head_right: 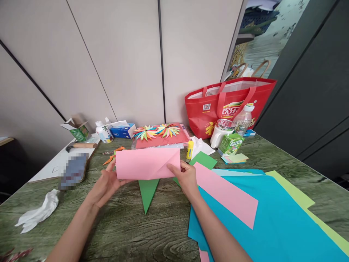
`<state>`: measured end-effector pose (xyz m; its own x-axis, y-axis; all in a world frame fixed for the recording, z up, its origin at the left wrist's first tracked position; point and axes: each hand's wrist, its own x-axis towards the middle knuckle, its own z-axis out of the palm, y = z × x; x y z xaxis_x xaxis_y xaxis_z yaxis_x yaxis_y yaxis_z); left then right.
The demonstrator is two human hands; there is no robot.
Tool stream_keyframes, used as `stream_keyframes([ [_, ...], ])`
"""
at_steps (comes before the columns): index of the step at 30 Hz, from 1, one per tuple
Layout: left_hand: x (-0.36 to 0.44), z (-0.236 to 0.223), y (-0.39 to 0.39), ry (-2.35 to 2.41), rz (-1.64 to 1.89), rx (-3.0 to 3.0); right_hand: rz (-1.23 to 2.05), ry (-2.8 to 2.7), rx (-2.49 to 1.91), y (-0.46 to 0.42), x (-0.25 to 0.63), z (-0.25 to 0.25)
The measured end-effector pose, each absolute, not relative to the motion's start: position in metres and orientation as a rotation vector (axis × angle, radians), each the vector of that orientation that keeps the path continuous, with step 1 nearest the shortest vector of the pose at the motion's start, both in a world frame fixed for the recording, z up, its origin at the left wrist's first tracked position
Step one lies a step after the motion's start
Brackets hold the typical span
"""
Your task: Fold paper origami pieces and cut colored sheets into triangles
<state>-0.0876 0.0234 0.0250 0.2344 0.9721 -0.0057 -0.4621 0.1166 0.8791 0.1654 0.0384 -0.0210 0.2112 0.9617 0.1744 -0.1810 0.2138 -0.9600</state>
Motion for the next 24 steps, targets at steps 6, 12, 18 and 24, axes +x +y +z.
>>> stream_keyframes([
  [6,-0.087,0.014,0.023,0.933,1.203,0.868,1.03,-1.106,-1.024,0.035,0.162,-0.022],
  [12,-0.085,0.011,0.026,1.086,1.278,0.802,1.18,-1.012,-1.008,0.034,0.158,-0.021],
  [18,-0.082,0.013,0.026,1.162,1.36,0.832,1.324,-0.969,-0.924,0.034,0.158,-0.016],
  [24,-0.078,0.004,0.024,1.237,1.37,1.015,1.233,-0.908,-0.972,0.034,0.163,-0.01],
])
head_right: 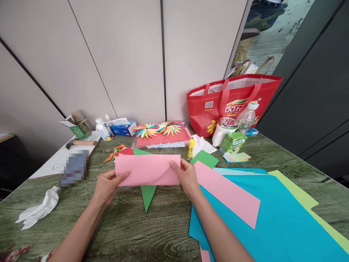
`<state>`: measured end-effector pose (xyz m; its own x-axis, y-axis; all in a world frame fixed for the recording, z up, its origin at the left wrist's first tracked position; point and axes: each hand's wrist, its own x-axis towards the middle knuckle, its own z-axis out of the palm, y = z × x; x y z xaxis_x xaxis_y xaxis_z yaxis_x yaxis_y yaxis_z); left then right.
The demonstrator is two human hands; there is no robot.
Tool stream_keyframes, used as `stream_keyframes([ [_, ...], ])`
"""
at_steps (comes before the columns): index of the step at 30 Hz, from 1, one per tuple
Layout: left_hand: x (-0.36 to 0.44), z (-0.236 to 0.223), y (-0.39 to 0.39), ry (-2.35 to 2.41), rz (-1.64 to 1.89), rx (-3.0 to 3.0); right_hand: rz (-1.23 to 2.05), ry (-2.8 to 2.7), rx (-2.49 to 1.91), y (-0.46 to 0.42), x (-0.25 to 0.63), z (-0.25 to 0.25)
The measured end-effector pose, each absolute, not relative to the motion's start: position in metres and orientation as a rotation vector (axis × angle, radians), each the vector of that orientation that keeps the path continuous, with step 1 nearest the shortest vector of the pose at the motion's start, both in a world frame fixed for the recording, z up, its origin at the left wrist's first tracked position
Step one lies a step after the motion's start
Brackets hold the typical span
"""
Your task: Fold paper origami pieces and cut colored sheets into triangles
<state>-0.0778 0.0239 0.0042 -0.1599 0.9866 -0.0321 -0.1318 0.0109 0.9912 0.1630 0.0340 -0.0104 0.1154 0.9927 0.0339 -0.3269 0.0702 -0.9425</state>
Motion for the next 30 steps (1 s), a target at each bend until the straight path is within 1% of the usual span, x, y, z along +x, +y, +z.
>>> stream_keyframes([
  [3,-0.073,0.006,0.021,1.198,1.323,1.074,1.159,-0.856,-1.037,0.035,0.165,-0.012],
  [7,-0.069,0.017,0.018,1.073,1.324,1.081,1.059,-0.916,-1.114,0.035,0.167,-0.013],
  [11,-0.071,0.021,0.018,1.119,1.364,0.962,1.017,-1.002,-1.126,0.033,0.164,-0.015],
  [17,-0.074,0.018,0.021,1.178,1.515,0.882,1.069,-1.054,-1.065,0.03,0.16,-0.013],
  [24,-0.074,0.019,0.021,1.248,1.56,0.85,1.119,-1.154,-1.059,0.03,0.162,-0.015],
  [28,-0.075,0.019,0.021,1.292,1.585,0.818,1.222,-1.113,-1.053,0.032,0.16,-0.016],
  [30,-0.075,0.019,0.021,1.286,1.574,0.795,1.22,-1.089,-1.052,0.033,0.159,-0.016],
])
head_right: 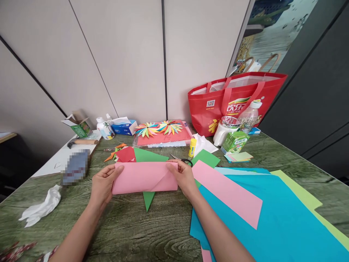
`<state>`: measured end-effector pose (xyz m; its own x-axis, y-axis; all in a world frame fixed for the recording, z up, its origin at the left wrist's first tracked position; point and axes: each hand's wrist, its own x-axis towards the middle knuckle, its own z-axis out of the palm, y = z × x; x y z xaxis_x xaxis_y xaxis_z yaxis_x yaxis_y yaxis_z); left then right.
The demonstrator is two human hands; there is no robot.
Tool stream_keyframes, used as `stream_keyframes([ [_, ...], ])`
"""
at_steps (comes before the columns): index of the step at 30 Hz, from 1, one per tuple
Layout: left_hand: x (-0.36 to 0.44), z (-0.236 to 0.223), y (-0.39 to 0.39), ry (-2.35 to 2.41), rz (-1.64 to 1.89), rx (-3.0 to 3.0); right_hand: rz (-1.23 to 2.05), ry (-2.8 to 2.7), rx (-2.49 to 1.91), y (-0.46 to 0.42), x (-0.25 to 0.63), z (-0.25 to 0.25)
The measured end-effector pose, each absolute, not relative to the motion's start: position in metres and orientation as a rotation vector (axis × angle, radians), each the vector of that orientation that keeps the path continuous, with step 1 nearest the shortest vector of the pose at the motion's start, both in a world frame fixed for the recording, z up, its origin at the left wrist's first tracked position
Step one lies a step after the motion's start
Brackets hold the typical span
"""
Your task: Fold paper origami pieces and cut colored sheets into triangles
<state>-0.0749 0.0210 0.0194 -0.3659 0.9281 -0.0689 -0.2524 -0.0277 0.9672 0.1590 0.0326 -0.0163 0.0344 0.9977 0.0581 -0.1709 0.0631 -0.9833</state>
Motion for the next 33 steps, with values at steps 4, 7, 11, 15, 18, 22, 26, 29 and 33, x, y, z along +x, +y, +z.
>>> stream_keyframes([
  [4,-0.0754,0.0191,0.022,1.287,1.593,0.756,1.211,-1.034,-1.057,0.0338,0.159,-0.0187],
  [7,-0.0751,0.0195,0.0221,1.309,1.62,0.732,1.245,-0.995,-1.054,0.0336,0.16,-0.0207],
  [11,-0.0745,0.0215,0.0208,1.298,1.598,0.726,1.238,-0.987,-1.06,0.0324,0.1608,-0.0204],
  [15,-0.0747,0.0225,0.0201,1.294,1.59,0.72,1.222,-1.015,-1.049,0.032,0.161,-0.019],
  [18,-0.0752,0.0222,0.0207,1.31,1.59,0.731,1.23,-1.027,-1.037,0.0325,0.161,-0.0183],
  [22,-0.0758,0.0217,0.0216,1.321,1.596,0.729,1.189,-1.043,-1.068,0.0333,0.1605,-0.0175],
  [26,-0.0758,0.0222,0.0212,1.327,1.605,0.72,1.18,-1.05,-1.083,0.0333,0.1601,-0.0177],
  [29,-0.0752,0.0226,0.0208,1.344,1.615,0.719,1.175,-1.056,-1.089,0.0332,0.1603,-0.0185],
  [33,-0.0748,0.0213,0.0208,1.369,1.646,0.751,1.181,-1.051,-1.078,0.0334,0.1608,-0.0192],
])
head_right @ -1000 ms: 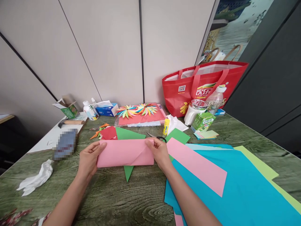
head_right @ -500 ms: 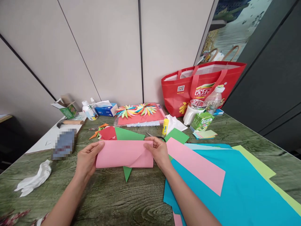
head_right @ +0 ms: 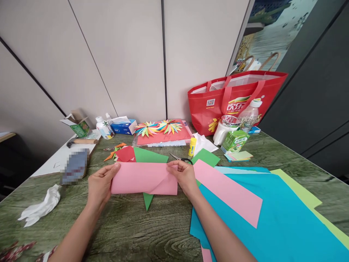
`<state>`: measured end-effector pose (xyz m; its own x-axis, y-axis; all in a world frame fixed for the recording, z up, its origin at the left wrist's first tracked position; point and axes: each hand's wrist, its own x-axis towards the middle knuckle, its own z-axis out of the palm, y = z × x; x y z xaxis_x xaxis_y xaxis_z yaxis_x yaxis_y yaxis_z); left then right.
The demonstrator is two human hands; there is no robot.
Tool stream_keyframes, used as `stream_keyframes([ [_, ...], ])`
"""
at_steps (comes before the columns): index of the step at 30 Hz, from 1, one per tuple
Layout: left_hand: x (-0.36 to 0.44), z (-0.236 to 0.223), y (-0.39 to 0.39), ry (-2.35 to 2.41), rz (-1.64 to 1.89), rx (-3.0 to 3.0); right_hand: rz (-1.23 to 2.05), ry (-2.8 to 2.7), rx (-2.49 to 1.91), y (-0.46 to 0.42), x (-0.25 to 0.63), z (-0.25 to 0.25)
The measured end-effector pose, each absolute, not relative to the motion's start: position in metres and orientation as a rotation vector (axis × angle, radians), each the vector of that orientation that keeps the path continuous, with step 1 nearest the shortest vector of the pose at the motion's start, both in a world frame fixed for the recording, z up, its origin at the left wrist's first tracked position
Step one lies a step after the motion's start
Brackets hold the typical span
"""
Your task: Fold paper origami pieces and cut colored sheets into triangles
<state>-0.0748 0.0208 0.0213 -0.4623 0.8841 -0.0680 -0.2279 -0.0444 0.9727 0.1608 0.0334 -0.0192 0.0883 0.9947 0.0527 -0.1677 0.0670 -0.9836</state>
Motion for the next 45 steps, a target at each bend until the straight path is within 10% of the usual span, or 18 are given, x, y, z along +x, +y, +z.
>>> stream_keyframes([
  [45,-0.079,0.02,0.023,1.386,1.848,0.848,1.426,-0.805,-0.947,0.032,0.161,-0.009],
])
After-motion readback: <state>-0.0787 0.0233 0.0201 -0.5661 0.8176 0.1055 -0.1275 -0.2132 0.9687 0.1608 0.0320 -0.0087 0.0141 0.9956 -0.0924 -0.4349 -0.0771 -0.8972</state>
